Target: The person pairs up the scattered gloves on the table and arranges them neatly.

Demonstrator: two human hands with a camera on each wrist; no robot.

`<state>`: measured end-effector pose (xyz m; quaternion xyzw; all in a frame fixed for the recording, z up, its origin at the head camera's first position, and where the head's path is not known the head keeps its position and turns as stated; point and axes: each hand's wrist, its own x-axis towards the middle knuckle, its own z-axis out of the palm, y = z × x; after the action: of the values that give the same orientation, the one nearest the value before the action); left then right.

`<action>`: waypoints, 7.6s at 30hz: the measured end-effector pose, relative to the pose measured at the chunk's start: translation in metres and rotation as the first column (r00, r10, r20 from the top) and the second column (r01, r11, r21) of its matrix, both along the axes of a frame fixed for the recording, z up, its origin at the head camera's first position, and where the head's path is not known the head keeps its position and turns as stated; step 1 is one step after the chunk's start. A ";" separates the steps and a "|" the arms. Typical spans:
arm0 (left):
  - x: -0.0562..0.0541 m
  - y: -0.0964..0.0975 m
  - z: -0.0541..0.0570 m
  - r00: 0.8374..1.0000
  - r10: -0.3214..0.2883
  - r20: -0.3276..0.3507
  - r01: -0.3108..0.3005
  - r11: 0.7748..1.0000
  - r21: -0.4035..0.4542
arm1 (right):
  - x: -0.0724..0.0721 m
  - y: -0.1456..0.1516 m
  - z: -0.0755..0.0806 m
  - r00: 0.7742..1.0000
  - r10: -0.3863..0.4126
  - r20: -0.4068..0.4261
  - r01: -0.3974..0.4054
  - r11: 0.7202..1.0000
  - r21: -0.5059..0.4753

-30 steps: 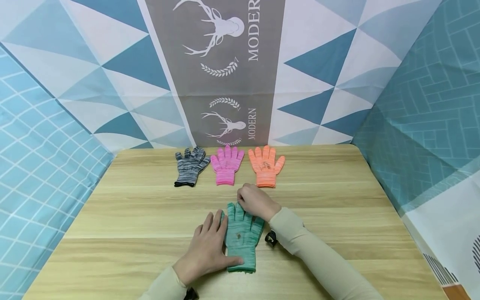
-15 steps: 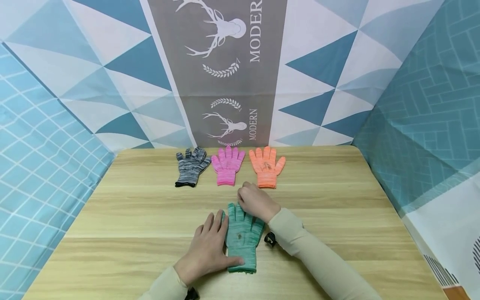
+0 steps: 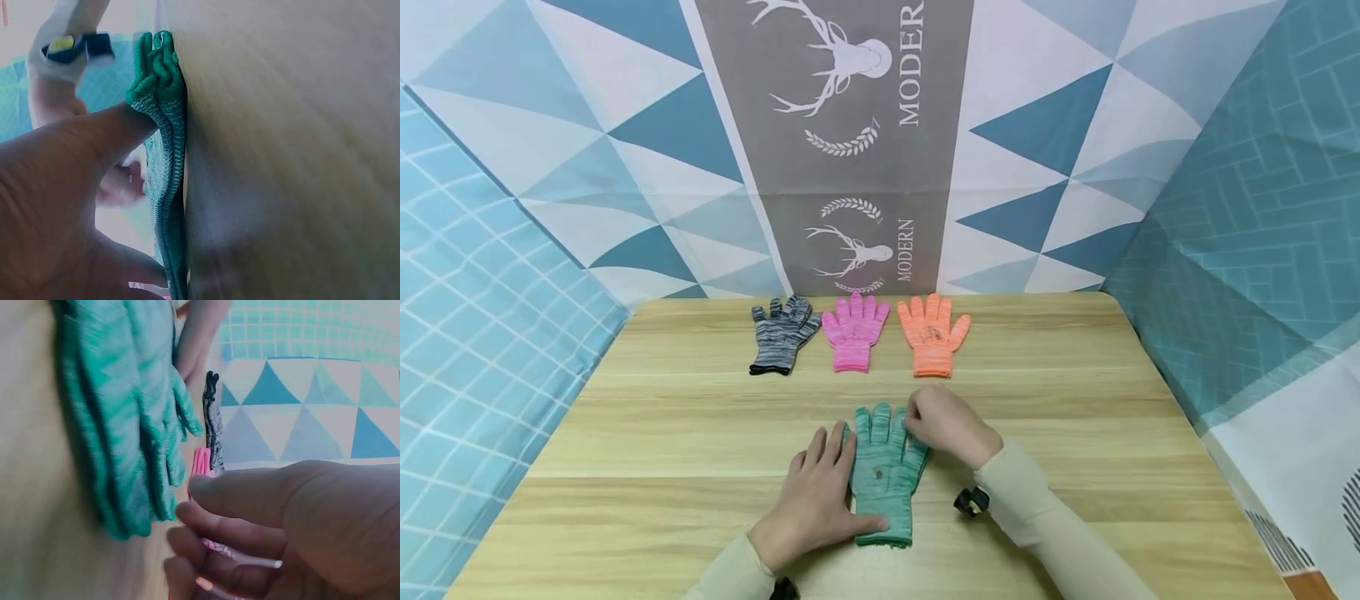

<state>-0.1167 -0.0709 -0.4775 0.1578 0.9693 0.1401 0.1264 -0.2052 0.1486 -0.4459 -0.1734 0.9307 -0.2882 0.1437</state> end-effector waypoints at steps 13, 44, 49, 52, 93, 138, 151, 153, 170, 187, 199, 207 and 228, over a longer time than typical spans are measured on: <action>0.000 0.002 0.001 1.000 0.001 0.007 -0.001 1.000 -0.007 | 0.026 0.013 -0.004 0.985 -0.170 0.005 0.169 0.985 0.017; 0.014 -0.002 0.013 0.989 -0.040 -0.143 0.037 0.999 -0.025 | 0.090 -0.006 -0.019 0.886 0.304 -0.351 -0.255 0.950 0.179; 0.009 -0.004 0.011 0.997 -0.049 -0.067 0.047 0.999 -0.026 | 0.093 -0.005 -0.021 0.908 0.299 -0.292 -0.255 0.950 0.179; 0.005 -0.003 0.011 0.998 -0.058 -0.039 0.056 0.997 -0.046 | 0.094 -0.006 -0.021 0.921 0.278 -0.273 -0.232 0.954 0.189; -0.038 0.099 0.008 0.984 -0.178 -0.018 0.172 0.969 -0.180 | 0.090 0.086 -0.028 0.961 0.038 -0.273 -0.001 0.991 0.135; -0.069 0.171 0.006 0.977 -0.200 -0.072 0.177 0.954 -0.242 | 0.061 0.155 -0.027 0.981 -0.119 -0.155 0.138 0.983 0.120; -0.083 0.155 0.004 0.972 -0.227 -0.066 0.219 0.969 -0.110 | 0.047 0.148 -0.020 0.980 -0.124 -0.156 0.145 0.981 0.132; -0.080 0.147 0.007 0.972 -0.224 -0.071 0.218 0.973 -0.082 | 0.049 0.142 -0.017 0.974 -0.124 -0.190 0.151 0.979 0.134; -0.039 0.097 0.012 0.977 -0.186 -0.106 0.186 0.982 -0.010 | 0.053 0.108 -0.025 0.945 -0.183 -0.269 0.235 0.956 0.176; -0.006 0.037 0.009 0.992 -0.059 -0.109 0.074 0.988 0.137 | 0.016 0.123 -0.027 0.956 -0.086 -0.281 0.159 0.955 0.251; 0.013 0.018 0.008 0.989 -0.050 -0.139 0.070 0.987 0.144 | -0.028 0.135 -0.025 0.972 -0.101 -0.213 0.156 0.953 0.258; 0.021 -0.004 0.008 0.968 -0.031 -0.248 0.066 0.989 0.133 | -0.056 0.140 -0.024 0.975 -0.102 -0.199 0.154 0.950 0.272; 0.031 -0.054 0.014 0.942 0.119 -0.314 -0.082 0.988 0.128 | -0.111 0.144 -0.034 0.980 -0.074 -0.184 0.115 0.968 0.224</action>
<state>-0.0855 -0.1245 -0.4633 0.1357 0.9742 0.1734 -0.0493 -0.3166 0.2931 -0.4803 -0.1354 0.9743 -0.1671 0.0670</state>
